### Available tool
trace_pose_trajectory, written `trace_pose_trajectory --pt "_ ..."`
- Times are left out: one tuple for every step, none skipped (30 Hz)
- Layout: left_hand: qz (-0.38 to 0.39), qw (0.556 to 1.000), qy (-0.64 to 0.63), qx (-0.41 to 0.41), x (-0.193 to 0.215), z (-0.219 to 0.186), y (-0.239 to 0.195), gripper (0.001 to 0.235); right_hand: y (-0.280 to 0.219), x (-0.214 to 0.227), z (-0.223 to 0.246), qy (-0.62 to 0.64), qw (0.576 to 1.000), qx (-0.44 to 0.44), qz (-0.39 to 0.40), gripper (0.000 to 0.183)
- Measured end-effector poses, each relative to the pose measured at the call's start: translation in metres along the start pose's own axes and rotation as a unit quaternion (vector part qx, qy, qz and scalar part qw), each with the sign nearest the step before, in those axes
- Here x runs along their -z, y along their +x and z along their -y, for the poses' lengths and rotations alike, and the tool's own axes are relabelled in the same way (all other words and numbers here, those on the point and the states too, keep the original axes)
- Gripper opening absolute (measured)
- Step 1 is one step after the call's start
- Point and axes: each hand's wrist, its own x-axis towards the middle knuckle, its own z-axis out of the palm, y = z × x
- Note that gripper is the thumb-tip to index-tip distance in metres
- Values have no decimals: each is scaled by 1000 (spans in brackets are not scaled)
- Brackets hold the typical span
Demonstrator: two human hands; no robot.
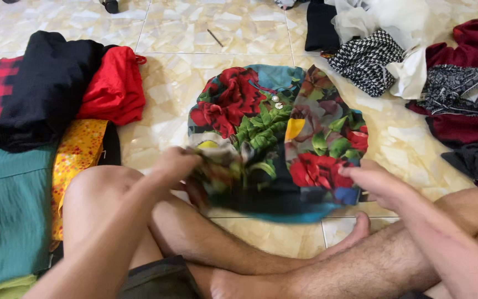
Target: The person spreads out various pieces of clothing including a floral shirt, dark pants, and patterned shorts on the floor, smoothing them flat and folding them into compact rectangles.
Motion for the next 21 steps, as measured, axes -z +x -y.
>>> trace_pose_trajectory --pt "0 1000 0 1 11 -3 -4 45 -4 -1 3 0 1000 0 1 58" --pt "-4 998 -59 30 22 -5 -7 45 -8 -2 6 52 998 -28 19 52" --pt "-9 991 -120 61 33 -6 -11 46 -12 -3 9 104 992 -56 37 47" --pt "-9 991 -120 62 38 -15 -28 46 -10 -2 3 102 992 -56 38 47" --pt "0 990 -125 69 43 -25 -44 43 -6 -1 -4 97 992 -65 41 45" --pt "9 989 -131 75 48 -36 -61 41 -3 -1 -10 92 992 -74 44 44" --pt "8 988 -132 76 46 -24 -46 41 7 0 -19 91 992 -73 45 44" --pt "14 995 -76 69 43 -12 -31 41 17 1 -27 43 993 -78 72 38" --pt "22 998 -20 62 39 0 -17 42 27 3 -36 -6 992 -83 98 33" --pt "21 998 -22 63 43 -12 -25 42 22 7 -29 -8 992 -82 98 33" --pt "94 989 16 111 47 -25 -33 32 17 12 -24 -82 980 -126 128 22" --pt "166 972 54 157 49 -39 -40 23 12 17 -19 -156 960 -169 158 15" --pt "169 972 58 153 52 -49 -41 23 24 26 -22 -152 961 -171 155 15" --pt "244 950 60 187 56 -58 -42 29 37 35 -25 -142 959 -167 179 13" --pt "318 920 62 219 59 -68 -42 38 49 44 -28 -133 956 -163 203 11" --pt "320 920 67 217 55 -58 -10 38 51 48 -22 -129 957 -165 201 11" --pt "242 944 43 220 51 -46 22 28 55 51 -15 -106 959 -177 196 14" --pt "163 961 19 221 48 -34 54 24 59 53 -8 -83 960 -189 191 18" --pt "163 961 20 222 46 -40 64 24 88 58 -13 -83 960 -190 190 18" --pt "130 960 -146 200 45 -46 74 22 117 62 -18 52 969 -181 162 6" --pt "93 931 -308 171 44 -54 84 23 147 67 -23 188 959 -168 130 6"
